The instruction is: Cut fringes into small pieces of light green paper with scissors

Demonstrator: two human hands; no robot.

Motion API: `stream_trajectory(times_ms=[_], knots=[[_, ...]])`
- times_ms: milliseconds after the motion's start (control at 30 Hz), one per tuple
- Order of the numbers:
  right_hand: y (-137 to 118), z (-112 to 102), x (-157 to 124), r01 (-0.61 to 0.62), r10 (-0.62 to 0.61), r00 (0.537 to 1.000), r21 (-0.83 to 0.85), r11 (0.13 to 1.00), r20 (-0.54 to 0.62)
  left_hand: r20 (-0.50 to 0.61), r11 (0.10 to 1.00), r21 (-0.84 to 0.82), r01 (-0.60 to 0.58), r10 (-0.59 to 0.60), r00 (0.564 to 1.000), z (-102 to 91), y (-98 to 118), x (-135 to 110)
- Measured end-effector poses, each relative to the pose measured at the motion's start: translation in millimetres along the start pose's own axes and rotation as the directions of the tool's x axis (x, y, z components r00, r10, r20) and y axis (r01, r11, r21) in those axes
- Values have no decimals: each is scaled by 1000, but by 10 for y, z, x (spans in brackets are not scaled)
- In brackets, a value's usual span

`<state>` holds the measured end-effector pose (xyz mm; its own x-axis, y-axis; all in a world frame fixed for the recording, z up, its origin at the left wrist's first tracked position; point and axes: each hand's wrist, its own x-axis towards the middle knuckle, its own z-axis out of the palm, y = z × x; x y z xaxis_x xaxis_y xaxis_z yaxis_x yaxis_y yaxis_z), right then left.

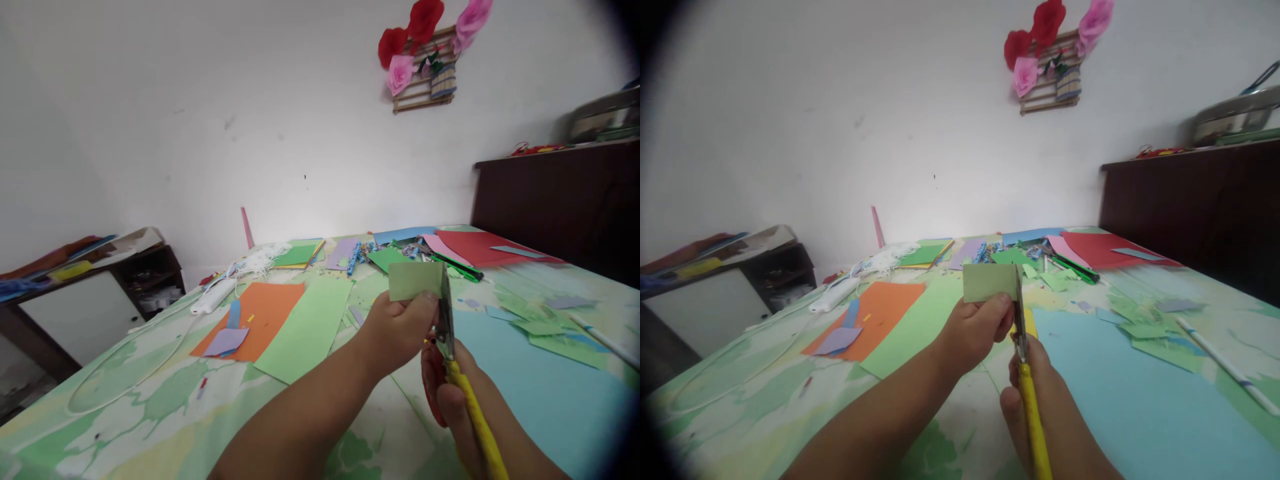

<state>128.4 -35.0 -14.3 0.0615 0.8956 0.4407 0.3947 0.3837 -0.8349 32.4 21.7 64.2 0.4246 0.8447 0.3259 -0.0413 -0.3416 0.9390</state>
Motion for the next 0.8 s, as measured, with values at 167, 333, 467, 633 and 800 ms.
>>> stream_trajectory(times_ms=[167,333,467,633,800], knots=[[50,-13,-16,100,-102,994,56,993,47,-34,999,23,-43,44,998,2,24,-34],[219,-11,5,197,-200,977,44,979,75,-34,996,35,-86,87,996,13,8,-33],[219,-12,6,221,-222,972,30,975,75,-38,991,66,-114,116,992,12,-17,-30],[229,-26,-13,240,-240,968,14,971,71,-36,993,67,-102,105,994,12,-48,-35],[347,-20,2,250,-251,965,32,968,73,-34,992,98,-83,86,996,26,-64,-36]])
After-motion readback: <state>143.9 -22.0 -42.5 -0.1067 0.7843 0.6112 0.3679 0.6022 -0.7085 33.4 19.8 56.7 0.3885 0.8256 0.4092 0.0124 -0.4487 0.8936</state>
